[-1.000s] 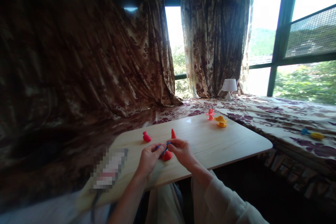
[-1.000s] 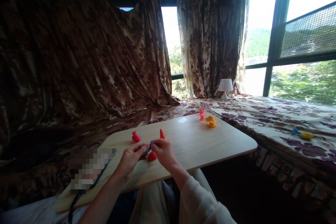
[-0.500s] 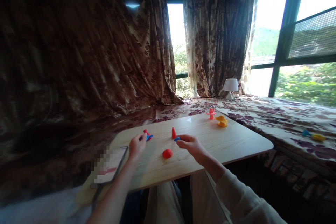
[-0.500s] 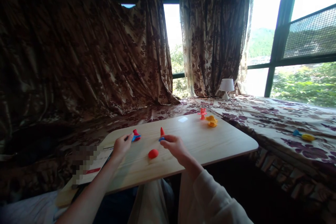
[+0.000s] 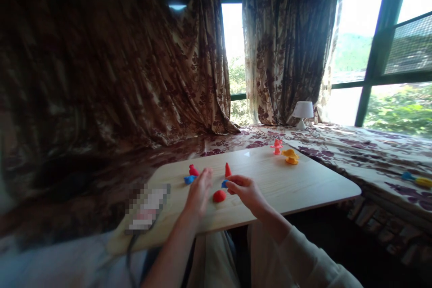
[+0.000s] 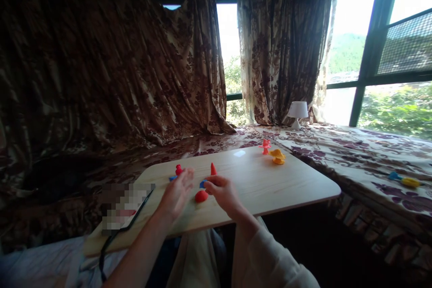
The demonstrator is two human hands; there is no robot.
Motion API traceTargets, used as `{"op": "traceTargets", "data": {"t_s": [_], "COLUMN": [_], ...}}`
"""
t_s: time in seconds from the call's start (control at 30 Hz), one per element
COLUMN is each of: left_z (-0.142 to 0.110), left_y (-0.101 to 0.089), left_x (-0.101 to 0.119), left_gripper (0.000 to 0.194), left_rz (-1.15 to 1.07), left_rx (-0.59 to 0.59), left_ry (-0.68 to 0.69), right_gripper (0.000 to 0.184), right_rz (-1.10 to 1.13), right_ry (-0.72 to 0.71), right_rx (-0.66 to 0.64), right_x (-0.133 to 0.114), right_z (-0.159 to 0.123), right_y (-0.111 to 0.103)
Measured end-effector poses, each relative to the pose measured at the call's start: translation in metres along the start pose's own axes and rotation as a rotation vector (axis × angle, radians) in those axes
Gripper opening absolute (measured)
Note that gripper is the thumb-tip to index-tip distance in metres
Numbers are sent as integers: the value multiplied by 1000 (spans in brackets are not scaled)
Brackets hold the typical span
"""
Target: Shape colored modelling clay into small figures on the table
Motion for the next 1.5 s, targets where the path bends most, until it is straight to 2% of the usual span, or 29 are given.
{"op": "traceTargets", "data": {"t_s": [0.1, 0.2, 0.4, 0.6, 0.8, 1.0, 1.2, 1.37, 1.5], "left_z": [-24, -35, -34, -41, -47, -45, -45, -51, -47], "left_y": [38, 50, 46, 57, 53, 53, 42, 50, 44], "left_x": [-12, -10, -1, -13, -20, -26, -39, -32, -25], "left_gripper": [51, 58, 57, 48, 54, 56, 58, 56, 53], "left_rz": [-249, -456, -706, -809, -841, -860, -865, -899, -906], "left_rx": [-134, -182, -170, -161, -159, -157, -125, -198, -188], "left_ry": [-88, -103, -78, -143, -174, -181, -181, -203, -139], "right_gripper": [12, 10, 15, 18, 16, 22, 18, 15, 16], "right_rz": [-78, -205, -401, -524, -610, -627, -645, -674, -715], "right_ry": [-113, -205, -265, -230, -226, -207, -250, -271, -326], "right_rx": [20, 40, -20, -21, -141, -134, -246, -154, -220], "right_x": [-19, -37, -57, -61, -69, -72, -75, -71, -79], "right_z": [-5, -16, -32, -28, -36, -34, -45, -38, -44], "right_y": [20, 30, 36, 32, 35, 42, 54, 46, 48]}}
Point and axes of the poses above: each hand's wrist, its own z-axis towards the middle knuckle, its own y-axis out of the palm, x = y × z, the point moved 6 cm from there along z, towards the middle knuckle, and after that the axes turned 11 degrees about -x, right-handed, at the moved point
